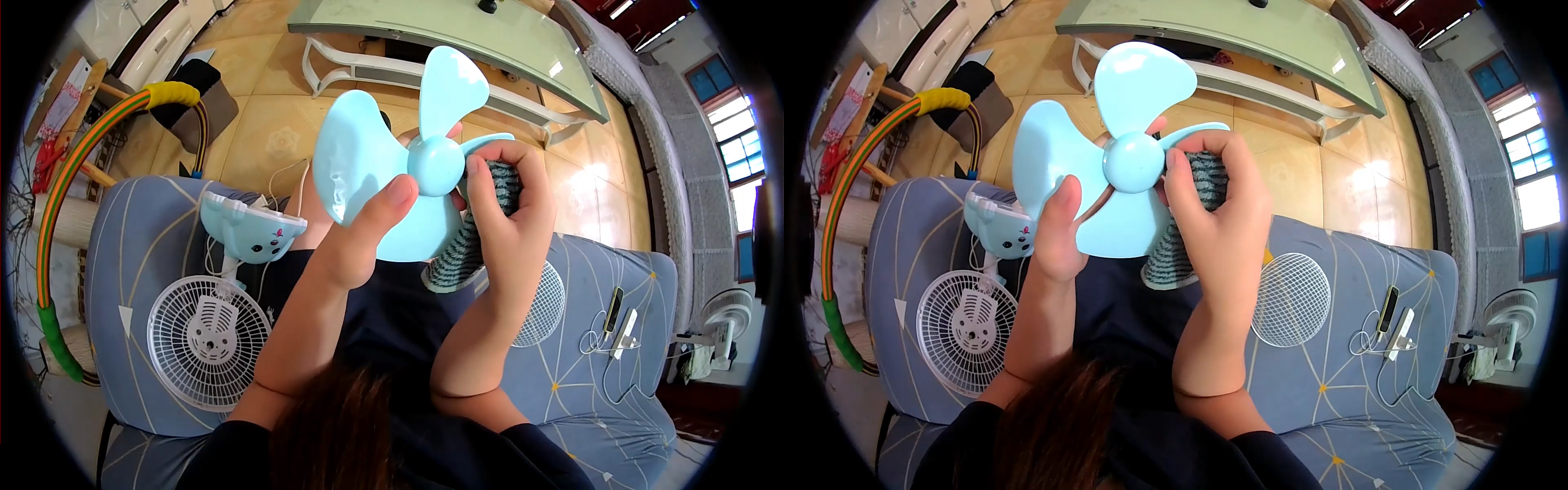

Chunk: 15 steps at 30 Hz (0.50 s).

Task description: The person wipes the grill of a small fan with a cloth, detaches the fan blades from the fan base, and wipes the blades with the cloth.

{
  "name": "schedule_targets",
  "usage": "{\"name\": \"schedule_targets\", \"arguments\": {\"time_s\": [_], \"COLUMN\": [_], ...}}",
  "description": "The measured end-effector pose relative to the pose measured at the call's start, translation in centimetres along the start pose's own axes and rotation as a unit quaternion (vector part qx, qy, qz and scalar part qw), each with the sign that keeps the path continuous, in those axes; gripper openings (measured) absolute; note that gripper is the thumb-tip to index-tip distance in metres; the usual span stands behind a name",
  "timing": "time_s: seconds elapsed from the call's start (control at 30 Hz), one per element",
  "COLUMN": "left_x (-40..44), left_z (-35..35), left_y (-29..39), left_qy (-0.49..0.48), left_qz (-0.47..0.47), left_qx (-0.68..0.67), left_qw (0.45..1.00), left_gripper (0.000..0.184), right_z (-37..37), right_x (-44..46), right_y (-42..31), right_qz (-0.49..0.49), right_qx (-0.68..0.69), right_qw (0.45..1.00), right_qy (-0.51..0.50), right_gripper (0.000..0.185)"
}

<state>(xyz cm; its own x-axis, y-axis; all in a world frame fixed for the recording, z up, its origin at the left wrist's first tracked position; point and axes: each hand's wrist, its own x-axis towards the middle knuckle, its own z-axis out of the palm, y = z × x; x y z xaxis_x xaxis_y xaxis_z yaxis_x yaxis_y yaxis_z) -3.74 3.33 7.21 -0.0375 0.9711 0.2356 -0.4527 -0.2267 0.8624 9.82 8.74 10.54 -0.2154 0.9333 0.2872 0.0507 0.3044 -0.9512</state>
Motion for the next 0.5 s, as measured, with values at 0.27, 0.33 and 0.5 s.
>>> {"name": "schedule_targets", "arguments": {"time_s": [0.27, 0.33, 0.5], "left_x": [-0.01, -0.14, -0.15], "left_z": [0.27, 0.45, 0.47], "left_y": [0.38, 0.56, 0.26], "left_qy": [0.000, 0.001, 0.012], "left_qz": [0.018, 0.024, 0.064], "left_qx": [0.022, 0.037, 0.027], "left_qw": [1.000, 0.999, 0.998], "left_gripper": [0.096, 0.098, 0.089], "right_z": [-0.77, -0.63, -0.35], "right_x": [0.13, -0.04, -0.25], "right_y": [0.96, 0.31, 0.23], "right_qz": [-0.032, -0.015, -0.027], "right_qx": [-0.021, -0.017, -0.040], "right_qw": [0.999, 0.999, 0.999], "right_qy": [-0.030, -0.028, -0.010], "right_gripper": [0.010, 0.011, 0.012]}}
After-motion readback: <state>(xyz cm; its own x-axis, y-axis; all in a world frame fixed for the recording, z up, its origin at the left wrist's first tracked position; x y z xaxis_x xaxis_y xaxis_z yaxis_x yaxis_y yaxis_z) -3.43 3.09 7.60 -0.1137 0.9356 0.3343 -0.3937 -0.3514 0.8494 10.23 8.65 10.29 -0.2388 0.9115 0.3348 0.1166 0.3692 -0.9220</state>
